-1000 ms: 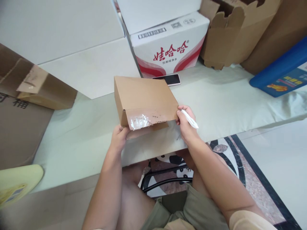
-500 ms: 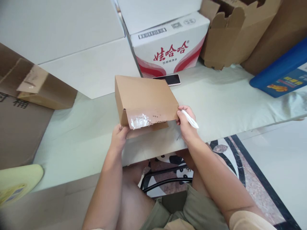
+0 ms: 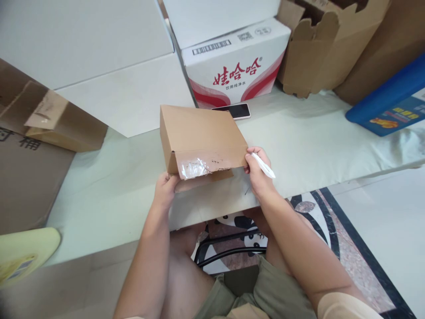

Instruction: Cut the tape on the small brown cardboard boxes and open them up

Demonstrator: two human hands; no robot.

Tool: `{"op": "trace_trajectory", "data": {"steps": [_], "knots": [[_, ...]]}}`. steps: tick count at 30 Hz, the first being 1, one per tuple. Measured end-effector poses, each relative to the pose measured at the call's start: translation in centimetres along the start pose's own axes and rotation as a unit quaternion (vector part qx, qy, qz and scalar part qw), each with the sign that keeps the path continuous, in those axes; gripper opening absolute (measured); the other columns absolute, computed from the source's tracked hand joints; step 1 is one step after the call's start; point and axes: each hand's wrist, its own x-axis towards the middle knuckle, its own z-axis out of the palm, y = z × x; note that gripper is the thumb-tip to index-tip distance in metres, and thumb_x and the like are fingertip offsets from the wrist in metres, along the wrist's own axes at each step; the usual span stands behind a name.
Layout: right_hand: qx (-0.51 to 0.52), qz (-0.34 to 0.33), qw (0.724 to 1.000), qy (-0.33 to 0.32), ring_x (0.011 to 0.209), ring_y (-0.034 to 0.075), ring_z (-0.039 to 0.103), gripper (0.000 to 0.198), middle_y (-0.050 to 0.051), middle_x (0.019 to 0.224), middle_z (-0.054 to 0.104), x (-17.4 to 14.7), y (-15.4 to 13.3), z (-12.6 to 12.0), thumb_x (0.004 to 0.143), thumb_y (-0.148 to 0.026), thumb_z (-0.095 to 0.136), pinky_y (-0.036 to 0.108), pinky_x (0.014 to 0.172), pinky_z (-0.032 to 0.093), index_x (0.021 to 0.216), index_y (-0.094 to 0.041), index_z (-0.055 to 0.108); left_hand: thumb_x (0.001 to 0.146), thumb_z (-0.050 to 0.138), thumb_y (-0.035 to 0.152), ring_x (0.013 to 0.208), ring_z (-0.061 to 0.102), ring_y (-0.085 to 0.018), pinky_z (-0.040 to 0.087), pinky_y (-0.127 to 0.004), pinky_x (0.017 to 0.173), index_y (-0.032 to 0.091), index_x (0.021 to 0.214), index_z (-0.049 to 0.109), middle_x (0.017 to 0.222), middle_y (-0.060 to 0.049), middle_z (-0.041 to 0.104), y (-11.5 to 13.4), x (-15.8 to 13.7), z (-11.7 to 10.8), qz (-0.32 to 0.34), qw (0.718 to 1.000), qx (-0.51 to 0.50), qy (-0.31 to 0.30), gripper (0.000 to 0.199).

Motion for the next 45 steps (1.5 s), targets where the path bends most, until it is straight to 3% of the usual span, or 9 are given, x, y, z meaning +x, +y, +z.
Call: {"op": "trace_trajectory", "data": {"steps": [32, 45], "knots": [[0.005, 0.007, 1.0, -0.004, 0.049, 0.009, 0.044, 0.022, -0.009, 0.06, 0.051, -0.07, -0.28, 0.23, 0.074, -0.031, 0.066, 0.023, 0.046, 0.032, 0.092, -0.026, 0.055, 0.065, 0.058, 0.046, 0.057, 0.032, -0.01, 0.024, -0.027, 0.056, 0.022, 0.058, 0.041, 0.057, 0.004, 0.035, 0.06, -0.03, 0.01, 0.004, 1.0, 0.015, -0.001, 0.03], [0.005, 0.006, 1.0, -0.007, 0.05, 0.009, 0.044, 0.023, -0.009, 0.06, 0.05, -0.18, -0.34, 0.25, 0.074, -0.032, 0.066, 0.022, 0.046, 0.031, 0.092, -0.026, 0.054, 0.067, 0.058, 0.041, 0.058, 0.036, -0.012, 0.027, -0.027, 0.055, 0.022, 0.057, 0.041, 0.057, 0.003, 0.036, 0.09, -0.12, -0.02, 0.005, 1.0, 0.022, 0.005, 0.028]]}}
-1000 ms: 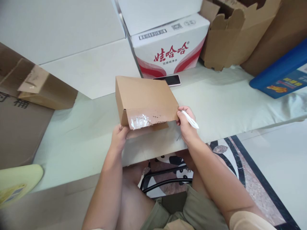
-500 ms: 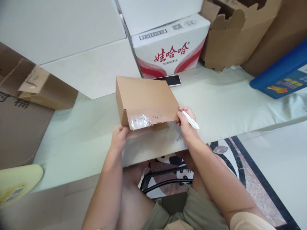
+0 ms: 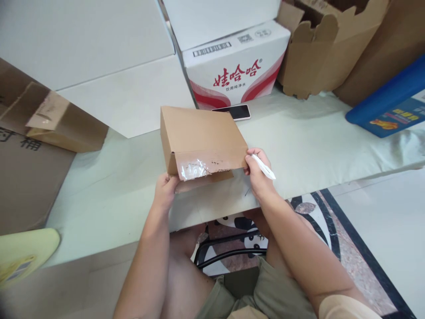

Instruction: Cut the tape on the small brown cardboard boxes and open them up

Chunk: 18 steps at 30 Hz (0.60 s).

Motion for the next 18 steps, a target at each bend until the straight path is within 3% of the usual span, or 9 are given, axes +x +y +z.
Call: {"op": "trace_trajectory", "data": {"steps": [18], "knots": [[-0.01, -0.004, 1.0, -0.012, 0.051, 0.01, 0.045, 0.023, -0.01, 0.062, 0.048, -0.27, 0.26, -0.01, 0.076, -0.033, 0.065, 0.022, 0.045, 0.032, 0.093, -0.027, 0.051, 0.066, 0.056, 0.045, 0.058, 0.034, -0.011, 0.027, -0.027, 0.054, 0.023, 0.057, 0.038, 0.058, 0.003, 0.035, 0.18, -0.15, 0.15, 0.001, 1.0, 0.014, 0.003, 0.03]]}}
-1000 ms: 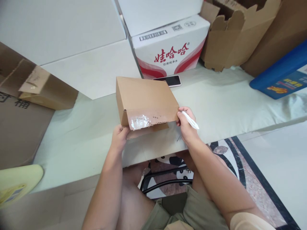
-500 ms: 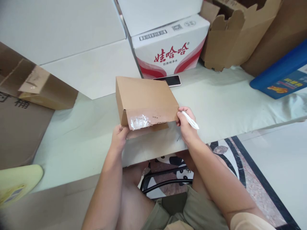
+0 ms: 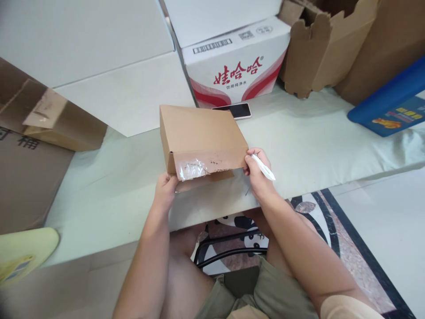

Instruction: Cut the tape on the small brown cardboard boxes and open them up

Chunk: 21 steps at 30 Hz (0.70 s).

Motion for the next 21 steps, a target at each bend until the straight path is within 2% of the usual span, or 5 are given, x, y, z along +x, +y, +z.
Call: {"op": "trace_trajectory", "data": {"steps": [8, 21], "knots": [[0.004, 0.008, 1.0, 0.014, 0.051, 0.009, 0.045, 0.024, -0.01, 0.062, 0.049, -0.05, 0.01, 0.0, 0.075, -0.031, 0.066, 0.021, 0.045, 0.033, 0.094, -0.026, 0.051, 0.065, 0.053, 0.044, 0.057, 0.031, -0.011, 0.025, -0.027, 0.053, 0.023, 0.055, 0.036, 0.056, 0.003, 0.032, 0.4, -0.06, 0.15, 0.001, 1.0, 0.012, 0.005, 0.029], [0.0, 0.008, 1.0, 0.009, 0.05, 0.009, 0.045, 0.025, -0.01, 0.061, 0.048, -0.03, -0.08, 0.02, 0.074, -0.032, 0.066, 0.021, 0.045, 0.033, 0.093, -0.027, 0.051, 0.064, 0.053, 0.045, 0.061, 0.035, -0.013, 0.028, -0.027, 0.056, 0.022, 0.057, 0.04, 0.057, 0.002, 0.035, 0.55, -0.03, 0.12, -0.001, 1.0, 0.014, 0.007, 0.027]]}}
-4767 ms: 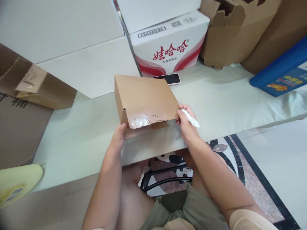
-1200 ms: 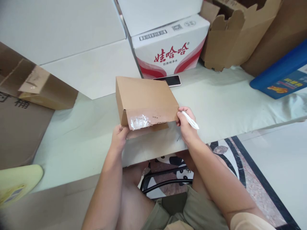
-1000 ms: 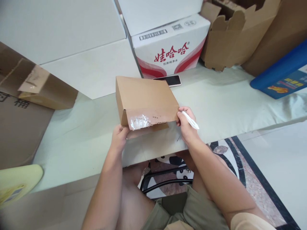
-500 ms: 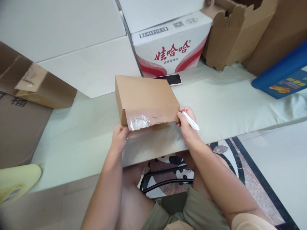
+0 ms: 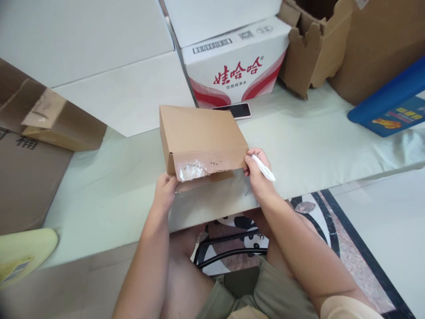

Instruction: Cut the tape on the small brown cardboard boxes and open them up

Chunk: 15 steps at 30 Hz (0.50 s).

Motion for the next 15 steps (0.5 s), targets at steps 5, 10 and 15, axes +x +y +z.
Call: {"op": "trace_trajectory", "data": {"steps": [5, 10, 15], "knots": [[0.005, 0.005, 1.0, 0.004, 0.05, 0.01, 0.045, 0.025, -0.01, 0.06, 0.049, -0.03, -0.1, 0.05, 0.073, -0.031, 0.066, 0.021, 0.045, 0.032, 0.093, -0.026, 0.051, 0.065, 0.052, 0.044, 0.059, 0.032, -0.012, 0.027, -0.027, 0.055, 0.023, 0.055, 0.037, 0.057, 0.003, 0.032, 0.0, -0.02, -0.02, 0.003, 1.0, 0.005, 0.001, 0.028], [0.008, 0.011, 1.0, 0.009, 0.05, 0.009, 0.046, 0.027, -0.01, 0.06, 0.049, -0.06, -0.23, 0.1, 0.071, -0.032, 0.067, 0.021, 0.045, 0.032, 0.093, -0.026, 0.052, 0.065, 0.053, 0.045, 0.06, 0.033, -0.012, 0.026, -0.027, 0.055, 0.023, 0.057, 0.038, 0.057, 0.002, 0.033, -0.12, -0.01, -0.04, 0.0, 1.0, 0.005, -0.002, 0.028], [0.012, 0.014, 1.0, 0.008, 0.05, 0.009, 0.046, 0.026, -0.01, 0.061, 0.051, -0.1, -0.24, 0.04, 0.071, -0.031, 0.066, 0.021, 0.045, 0.033, 0.093, -0.026, 0.052, 0.064, 0.052, 0.048, 0.059, 0.032, -0.012, 0.026, -0.027, 0.056, 0.023, 0.056, 0.036, 0.056, 0.003, 0.032, -0.01, -0.03, 0.04, 0.005, 1.0, 0.0, -0.002, 0.031]]}}
